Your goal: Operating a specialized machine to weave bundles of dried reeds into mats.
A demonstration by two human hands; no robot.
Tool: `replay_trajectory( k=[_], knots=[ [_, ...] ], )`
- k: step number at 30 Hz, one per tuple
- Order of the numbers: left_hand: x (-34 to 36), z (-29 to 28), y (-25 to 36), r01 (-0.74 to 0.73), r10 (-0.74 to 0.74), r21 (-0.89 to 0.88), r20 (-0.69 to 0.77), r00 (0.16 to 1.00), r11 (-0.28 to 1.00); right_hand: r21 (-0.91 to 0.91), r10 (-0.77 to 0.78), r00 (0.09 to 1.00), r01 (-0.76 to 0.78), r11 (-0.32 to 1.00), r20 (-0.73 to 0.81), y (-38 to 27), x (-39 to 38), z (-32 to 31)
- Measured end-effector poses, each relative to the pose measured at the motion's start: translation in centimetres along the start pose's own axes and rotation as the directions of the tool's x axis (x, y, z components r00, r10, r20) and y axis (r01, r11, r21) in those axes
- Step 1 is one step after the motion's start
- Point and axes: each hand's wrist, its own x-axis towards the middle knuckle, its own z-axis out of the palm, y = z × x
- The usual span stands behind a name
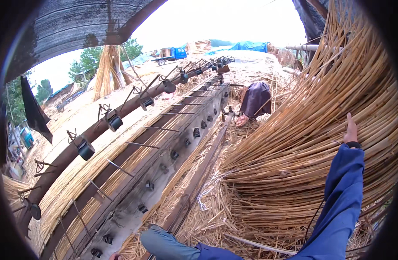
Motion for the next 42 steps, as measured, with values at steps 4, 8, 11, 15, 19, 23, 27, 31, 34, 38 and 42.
replay_trajectory(
  k=[4, 8, 11, 15, 19, 23, 27, 31, 34, 38, 42],
  knots=[
    [-0.2, -1.2, 1.9, 0.093, -0.091, -0.213, 0.022, 0.996, 0.973, 0.064, -0.487, 0.841, 0.487, 0.871, 0.237, 3.7, -5.3, 5.4],
    [4.0, -1.0, 5.5, 0.093, -0.15, -0.558, -0.057, 0.987, 0.825, 0.27, -0.563, 0.615, 0.507, 0.818, 0.552, 4.2, -25.9, 20.0],
    [6.7, -4.1, 11.8, -0.048, -0.062, -0.803, -0.105, 0.992, 0.593, 0.277, -0.52, 0.308, 0.578, 0.767, 0.797, 6.7, -41.3, 27.4],
    [7.5, -10.0, 15.9, -0.277, 0.156, -0.783, -0.229, 0.961, 0.557, 0.383, -0.36, -0.156, 0.551, 0.741, 0.92, 11.1, -59.6, 31.1],
    [4.5, -16.0, 17.1, -0.468, 0.116, -0.671, -0.499, 0.859, 0.576, 0.471, -0.251, -0.454, 0.475, 0.743, 0.855, 15.5, -72.4, 28.8],
    [-2.1, -20.1, 9.2, -0.571, -0.433, -0.789, -0.607, 0.666, 0.226, 0.626, -0.289, -0.746, 0.213, 0.75, 0.6, 10.9, -82.9, 23.6],
    [-12.5, -25.7, 2.8, -0.585, -0.784, -0.723, -0.579, 0.224, 0.367, 0.61, -0.485, -0.8, -0.198, 0.767, 0.352, 9.7, -88.4, 17.3],
    [-13.8, -26.9, -2.7, -0.57, -0.897, -0.768, -0.426, 0.117, 0.29, 0.563, -0.469, -0.793, -0.198, 0.802, 0.389, 12.4, -84.3, 18.6],
    [-14.5, -24.1, -7.8, -0.528, -0.963, -0.83, -0.258, 0.078, 0.179, 0.722, -0.43, -0.805, -0.004, 0.692, 0.408, 14.6, -79.7, 19.4],
    [-21.5, -21.6, -15.9, -0.439, -0.977, -0.885, -0.201, 0.066, 0.153, 0.788, -0.251, -0.881, 0.193, 0.585, 0.401, 18.7, -71.6, 21.4],
    [-29.6, -23.1, -24.8, 0.499, -0.667, -0.494, -0.697, 0.262, 0.712, 0.75, -0.17, -0.846, 0.333, 0.571, 0.505, 23.7, -62.2, 23.7]
  ],
)
